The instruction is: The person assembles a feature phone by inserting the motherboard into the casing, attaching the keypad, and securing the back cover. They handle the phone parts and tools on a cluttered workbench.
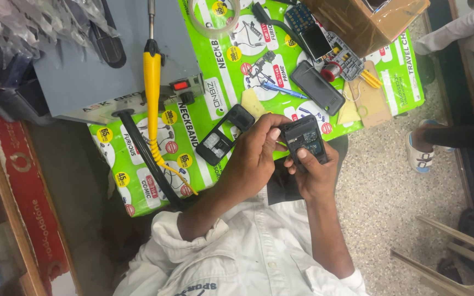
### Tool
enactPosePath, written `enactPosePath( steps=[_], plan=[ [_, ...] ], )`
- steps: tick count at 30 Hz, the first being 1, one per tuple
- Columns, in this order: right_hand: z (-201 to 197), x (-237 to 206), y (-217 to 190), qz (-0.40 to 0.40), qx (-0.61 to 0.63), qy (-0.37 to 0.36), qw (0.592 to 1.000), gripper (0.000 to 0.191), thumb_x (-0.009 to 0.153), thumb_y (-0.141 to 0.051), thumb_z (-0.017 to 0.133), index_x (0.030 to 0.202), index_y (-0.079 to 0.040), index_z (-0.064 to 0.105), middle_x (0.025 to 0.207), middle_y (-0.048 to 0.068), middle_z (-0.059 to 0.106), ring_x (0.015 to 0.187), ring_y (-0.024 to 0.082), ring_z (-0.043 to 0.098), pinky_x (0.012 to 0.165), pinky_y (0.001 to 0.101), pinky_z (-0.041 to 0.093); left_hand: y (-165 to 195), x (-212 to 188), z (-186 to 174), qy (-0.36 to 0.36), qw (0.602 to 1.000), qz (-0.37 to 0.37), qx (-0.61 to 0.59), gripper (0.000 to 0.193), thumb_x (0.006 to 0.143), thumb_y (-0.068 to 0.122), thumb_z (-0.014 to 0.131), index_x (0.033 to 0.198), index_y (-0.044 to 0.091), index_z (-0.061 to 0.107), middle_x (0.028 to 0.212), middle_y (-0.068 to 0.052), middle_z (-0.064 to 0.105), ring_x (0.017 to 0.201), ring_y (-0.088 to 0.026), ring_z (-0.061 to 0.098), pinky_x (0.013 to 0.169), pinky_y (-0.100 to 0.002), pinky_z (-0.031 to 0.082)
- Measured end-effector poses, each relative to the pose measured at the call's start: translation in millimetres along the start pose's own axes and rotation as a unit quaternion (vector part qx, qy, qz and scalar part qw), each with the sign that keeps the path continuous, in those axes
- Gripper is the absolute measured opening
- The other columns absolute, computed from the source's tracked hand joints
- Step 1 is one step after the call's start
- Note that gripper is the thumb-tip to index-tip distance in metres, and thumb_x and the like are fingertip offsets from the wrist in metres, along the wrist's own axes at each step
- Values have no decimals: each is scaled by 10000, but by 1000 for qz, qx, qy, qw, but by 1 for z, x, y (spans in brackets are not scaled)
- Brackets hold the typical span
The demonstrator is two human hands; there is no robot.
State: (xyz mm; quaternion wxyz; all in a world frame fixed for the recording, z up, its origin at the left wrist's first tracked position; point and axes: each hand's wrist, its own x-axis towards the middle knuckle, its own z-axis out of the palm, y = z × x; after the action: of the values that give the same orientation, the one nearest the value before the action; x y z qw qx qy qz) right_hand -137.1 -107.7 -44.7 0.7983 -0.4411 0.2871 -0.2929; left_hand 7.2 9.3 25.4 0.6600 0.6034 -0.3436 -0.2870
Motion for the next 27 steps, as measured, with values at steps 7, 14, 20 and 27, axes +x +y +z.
enactPosePath(
  steps=[7,14,20,27],
  plan=[
    [11,-6,6,-30,-6,-16,999,301,910,-24,762,1151,104,636,928,172,714,691,231,708,575,296,569,4,-4,-8,0,999,-9,49,266,1135,167,368,1242,7,553,1124,-160,679,967,-239,735,847,-340,606],
    [9,-7,0,-24,16,-9,1000,344,895,-41,777,1170,106,632,955,178,710,688,229,702,592,294,574,13,-4,-10,-15,1000,-13,-6,249,1124,136,418,1239,-12,583,1108,-156,681,959,-230,763,837,-322,628],
    [-2,-7,1,-41,2,-41,998,325,895,-49,790,1135,116,646,940,186,709,701,239,704,604,300,574,22,-9,-14,-45,998,35,0,237,1138,56,395,1265,-32,574,1131,-154,636,1039,-247,722,924,-333,640],
    [-10,-7,1,-44,-24,-58,997,323,882,-50,820,1101,119,654,950,206,720,730,245,714,622,306,578,31,-15,-20,-64,996,50,31,288,1020,-89,415,1274,-37,538,1149,-179,610,1046,-308,693,913,-362,600]
  ],
)
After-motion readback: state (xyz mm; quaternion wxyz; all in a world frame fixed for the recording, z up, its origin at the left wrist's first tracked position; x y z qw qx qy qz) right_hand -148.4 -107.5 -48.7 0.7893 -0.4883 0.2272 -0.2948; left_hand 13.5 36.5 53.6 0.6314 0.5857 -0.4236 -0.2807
